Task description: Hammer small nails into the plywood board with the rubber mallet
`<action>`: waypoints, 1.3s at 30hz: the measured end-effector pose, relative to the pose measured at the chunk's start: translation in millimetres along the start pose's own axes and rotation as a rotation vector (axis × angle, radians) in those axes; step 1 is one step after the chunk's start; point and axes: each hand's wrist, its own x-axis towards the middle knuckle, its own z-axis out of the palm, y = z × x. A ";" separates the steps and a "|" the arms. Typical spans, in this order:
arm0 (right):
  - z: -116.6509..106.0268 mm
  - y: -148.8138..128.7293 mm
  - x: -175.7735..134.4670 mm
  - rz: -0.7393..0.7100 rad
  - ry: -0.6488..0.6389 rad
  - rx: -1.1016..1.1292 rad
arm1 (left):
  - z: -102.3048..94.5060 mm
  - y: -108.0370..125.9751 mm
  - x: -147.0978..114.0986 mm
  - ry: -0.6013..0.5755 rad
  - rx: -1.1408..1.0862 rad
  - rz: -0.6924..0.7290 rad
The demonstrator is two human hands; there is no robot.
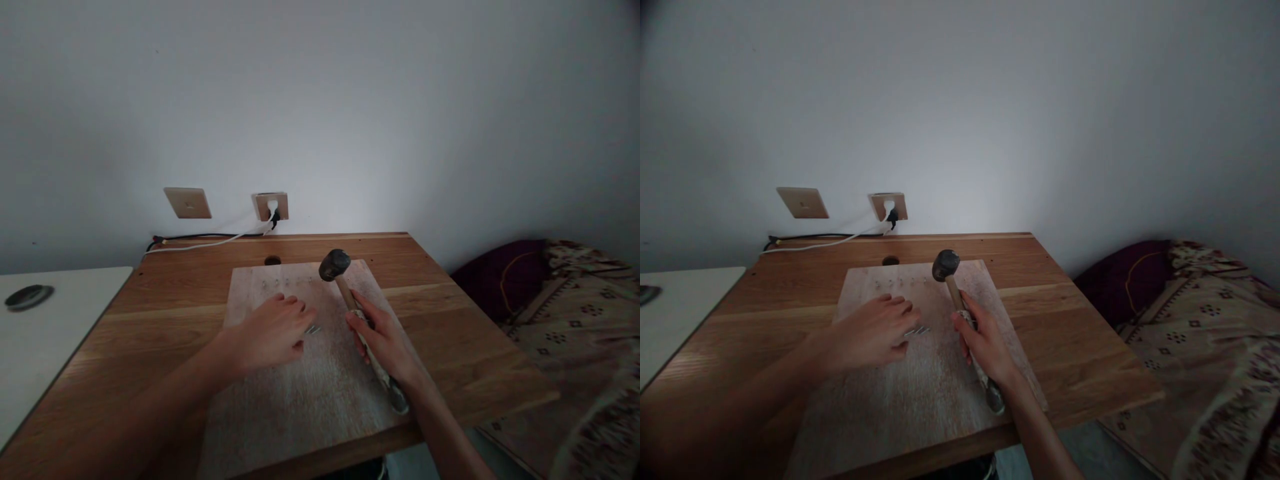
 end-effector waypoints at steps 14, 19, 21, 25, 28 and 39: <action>-22.8 22.4 -6.1 -0.038 0.059 0.059 | 5.4 -8.2 13.1 -0.058 -0.048 -0.012; -25.2 19.6 -7.2 -0.036 0.078 0.069 | 7.2 -15.5 15.5 -0.005 -0.072 -0.059; -25.0 17.6 -7.6 -0.032 0.092 0.073 | 5.6 -18.5 18.5 -0.011 -0.064 -0.076; -24.0 15.3 -7.8 -0.003 0.105 0.090 | 3.8 -16.1 29.0 0.004 -0.107 -0.038; -24.1 15.5 -8.3 -0.007 0.102 0.098 | 7.0 -5.0 38.7 0.043 -0.134 -0.002; -30.9 16.4 -9.0 0.015 0.128 0.135 | 14.7 -2.4 63.4 0.103 -0.216 -0.002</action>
